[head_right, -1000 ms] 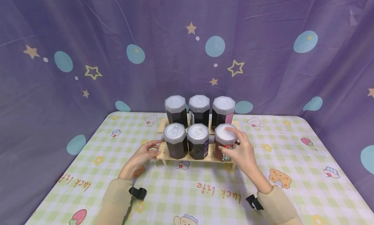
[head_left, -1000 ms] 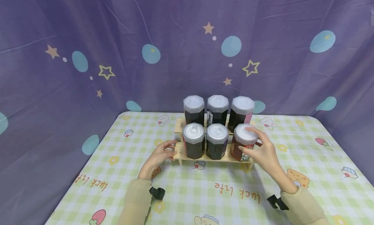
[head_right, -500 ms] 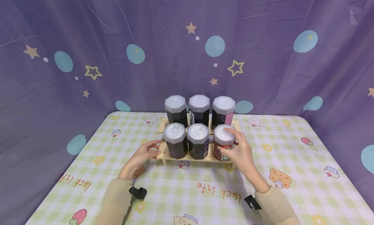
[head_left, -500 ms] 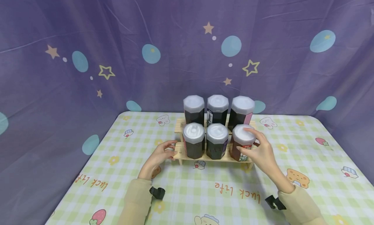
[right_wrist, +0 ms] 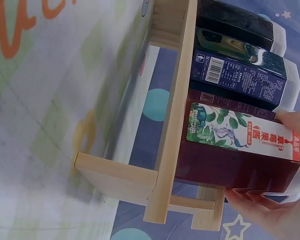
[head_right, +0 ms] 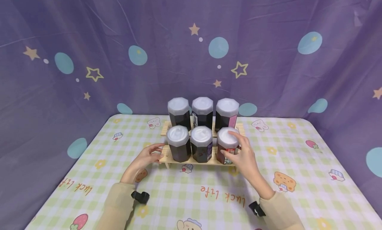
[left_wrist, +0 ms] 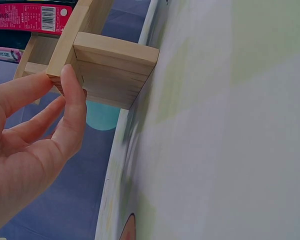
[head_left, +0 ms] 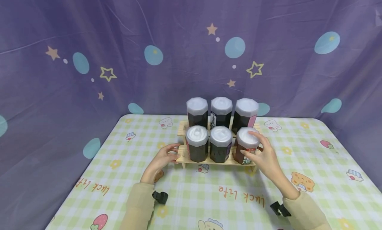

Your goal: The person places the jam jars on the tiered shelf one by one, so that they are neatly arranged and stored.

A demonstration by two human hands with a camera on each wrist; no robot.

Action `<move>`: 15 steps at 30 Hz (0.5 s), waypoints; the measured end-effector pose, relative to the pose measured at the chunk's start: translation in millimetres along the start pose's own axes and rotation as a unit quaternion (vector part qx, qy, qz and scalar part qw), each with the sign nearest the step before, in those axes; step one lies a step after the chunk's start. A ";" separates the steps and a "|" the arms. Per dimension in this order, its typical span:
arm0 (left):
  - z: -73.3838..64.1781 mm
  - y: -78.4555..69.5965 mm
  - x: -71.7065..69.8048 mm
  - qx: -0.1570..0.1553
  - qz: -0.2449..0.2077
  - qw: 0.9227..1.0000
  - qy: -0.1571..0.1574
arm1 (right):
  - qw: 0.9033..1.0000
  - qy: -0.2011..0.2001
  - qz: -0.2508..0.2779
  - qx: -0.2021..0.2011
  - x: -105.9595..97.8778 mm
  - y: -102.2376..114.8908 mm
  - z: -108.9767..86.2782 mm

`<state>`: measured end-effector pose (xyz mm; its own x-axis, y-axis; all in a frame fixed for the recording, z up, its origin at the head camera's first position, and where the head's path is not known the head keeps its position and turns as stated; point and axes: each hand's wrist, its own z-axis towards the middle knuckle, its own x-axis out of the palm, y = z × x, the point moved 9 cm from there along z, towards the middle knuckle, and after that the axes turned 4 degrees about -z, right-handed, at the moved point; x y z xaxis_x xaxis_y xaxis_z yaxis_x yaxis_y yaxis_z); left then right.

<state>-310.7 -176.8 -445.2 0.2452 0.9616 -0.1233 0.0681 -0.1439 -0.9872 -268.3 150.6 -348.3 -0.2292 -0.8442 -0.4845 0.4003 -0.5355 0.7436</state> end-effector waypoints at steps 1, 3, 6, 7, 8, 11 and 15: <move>0.1 0.2 0.0 -0.001 -0.001 1.000 0.000 | 1.000 0.002 0.001 0.000 0.2 0.1 -0.5; 0.4 0.9 0.1 -0.003 -0.003 1.000 0.000 | 1.000 0.007 0.001 -0.001 0.2 0.5 -1.4; 0.2 1.2 0.4 -0.005 -0.003 1.000 -0.001 | 1.000 0.011 -0.002 -0.012 -1.0 1.9 -2.5; 0.1 1.0 0.4 -0.004 -0.001 1.000 -0.001 | 1.000 0.011 -0.003 -0.018 -1.8 2.7 -2.6; -0.2 0.6 0.4 -0.003 0.001 1.000 -0.001 | 1.000 0.011 -0.005 -0.025 -2.9 3.5 -3.0; -1.2 -0.9 0.5 -0.002 0.005 1.000 -0.004 | 0.999 0.007 -0.008 -0.042 -7.4 7.2 -4.5; -2.0 -2.8 0.9 0.002 0.009 1.000 -0.003 | 0.998 -0.006 -0.010 -0.066 -16.2 18.7 -7.1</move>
<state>-308.7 -176.1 -442.4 0.2398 0.9605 -0.1413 0.0590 -0.1597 -0.9854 -250.8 154.4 -329.9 -0.2494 -0.8336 -0.4929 0.5086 -0.5459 0.6659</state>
